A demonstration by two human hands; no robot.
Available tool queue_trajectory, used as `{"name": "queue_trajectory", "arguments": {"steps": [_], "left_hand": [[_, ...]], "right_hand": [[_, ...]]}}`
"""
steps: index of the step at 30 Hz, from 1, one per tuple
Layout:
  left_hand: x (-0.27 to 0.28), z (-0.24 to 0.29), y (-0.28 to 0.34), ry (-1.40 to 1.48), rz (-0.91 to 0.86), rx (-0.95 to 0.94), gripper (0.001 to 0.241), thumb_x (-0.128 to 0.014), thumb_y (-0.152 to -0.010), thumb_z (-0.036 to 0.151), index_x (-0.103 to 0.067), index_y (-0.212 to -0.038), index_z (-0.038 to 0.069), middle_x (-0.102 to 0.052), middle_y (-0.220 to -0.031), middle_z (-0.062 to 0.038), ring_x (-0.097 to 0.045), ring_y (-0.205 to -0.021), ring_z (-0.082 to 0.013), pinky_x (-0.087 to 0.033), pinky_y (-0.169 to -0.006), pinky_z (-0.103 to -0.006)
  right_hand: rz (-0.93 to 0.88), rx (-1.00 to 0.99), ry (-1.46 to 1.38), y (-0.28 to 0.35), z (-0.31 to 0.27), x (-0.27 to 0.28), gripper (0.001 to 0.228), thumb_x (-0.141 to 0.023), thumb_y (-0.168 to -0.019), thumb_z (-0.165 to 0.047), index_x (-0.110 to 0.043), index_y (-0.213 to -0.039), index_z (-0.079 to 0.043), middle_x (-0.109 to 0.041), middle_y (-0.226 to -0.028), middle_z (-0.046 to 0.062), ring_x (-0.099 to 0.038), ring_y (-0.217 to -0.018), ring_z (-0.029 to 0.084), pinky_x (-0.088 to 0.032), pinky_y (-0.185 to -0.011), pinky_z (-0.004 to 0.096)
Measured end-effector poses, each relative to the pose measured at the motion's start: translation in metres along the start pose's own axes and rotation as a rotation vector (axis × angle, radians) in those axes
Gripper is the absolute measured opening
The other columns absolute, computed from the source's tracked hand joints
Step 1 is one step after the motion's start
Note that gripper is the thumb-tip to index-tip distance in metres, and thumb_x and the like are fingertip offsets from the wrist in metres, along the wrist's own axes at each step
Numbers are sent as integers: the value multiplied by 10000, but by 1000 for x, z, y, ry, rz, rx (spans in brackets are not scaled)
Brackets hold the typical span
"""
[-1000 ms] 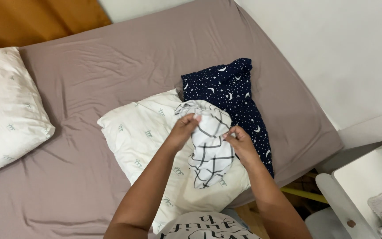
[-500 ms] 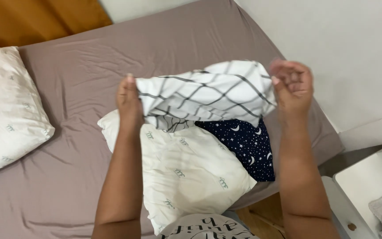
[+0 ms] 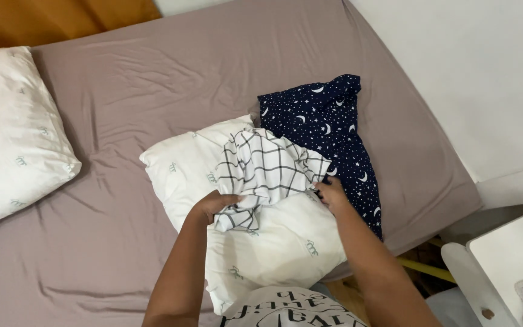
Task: The person folds a white pillowcase on a bed and places it on a nearby chair. They then remove a pillow from a checkered pillowcase, fold the checkered pillowcase, and place it on the chair. Finally, they remove a pillow from a second checkered pillowcase and begin to fold it.
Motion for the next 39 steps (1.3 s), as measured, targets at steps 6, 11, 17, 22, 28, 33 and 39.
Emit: {"name": "queue_trajectory", "arguments": {"steps": [6, 11, 17, 22, 28, 33, 39], "left_hand": [[-8, 42, 45, 186, -121, -162, 655, -817, -761, 333, -637, -1314, 30, -746, -1225, -83, -703, -1090, -192, -565, -938, -335], [15, 40, 21, 399, -264, -256, 539, -725, -928, 352, -659, -1299, -33, -724, -1217, -128, -691, -1041, -212, -558, -922, -368], [35, 114, 26, 478, -203, -420, 514, -647, -969, 403, -634, -1318, 26, -698, -1236, -96, -694, -1038, -192, -556, -912, -361], [44, 180, 23, 188, 116, -565, 494, -662, -1013, 378, -590, -1361, 36, -703, -1310, -76, -680, -1162, -149, -549, -971, -314], [52, 212, 122, 770, -77, -1164, 406, -669, -1036, 219, -573, -1401, 67, -673, -1273, -100, -649, -1170, -246, -558, -1019, -427], [107, 121, 84, 187, 225, -696, 428, -706, -958, 323, -633, -1237, 7, -716, -1191, -93, -676, -1120, -231, -542, -968, -387], [117, -8, -5, 40, 372, -185, 439, -795, -870, 299, -699, -1101, -61, -677, -944, -110, -522, -729, -202, -438, -648, -378]], "right_hand": [[-126, -111, -227, -38, 32, -21, 481, -719, -945, -339, -674, -1268, 14, -706, -1107, 146, -650, -941, 247, -536, -881, 407], [-170, 61, -375, -37, -2, -9, 323, -697, -887, -41, -626, -1203, -43, -737, -1027, 107, -708, -837, 188, -606, -767, 321], [-167, 329, -929, -61, -86, 88, 191, -645, -941, -28, -568, -1104, -92, -683, -936, 79, -667, -711, 178, -587, -631, 320], [-393, 938, -1103, 56, -166, 173, 289, -705, -980, -1, -570, -1217, -97, -694, -1142, 94, -691, -1081, 244, -586, -972, 440], [-614, 1210, -1177, 151, -124, 200, 545, -730, -943, -88, -540, -1452, -57, -654, -1396, 119, -586, -1331, 278, -429, -1213, 469], [-535, 765, -1402, 119, -32, 166, 642, -684, -740, -126, -633, -1372, -23, -698, -1315, 122, -665, -1212, 261, -551, -1017, 443], [-343, 99, -1023, -48, 146, 123, 140, -722, -925, -228, -635, -930, -118, -703, -757, -20, -430, -420, 51, -367, -416, 254]]}}
Point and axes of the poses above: each hand's wrist, its own y-axis away from the middle knuckle, its own x-axis out of the back of the hand, z = x × y, the point moved 1 cm from there along -y, towards the middle knuckle
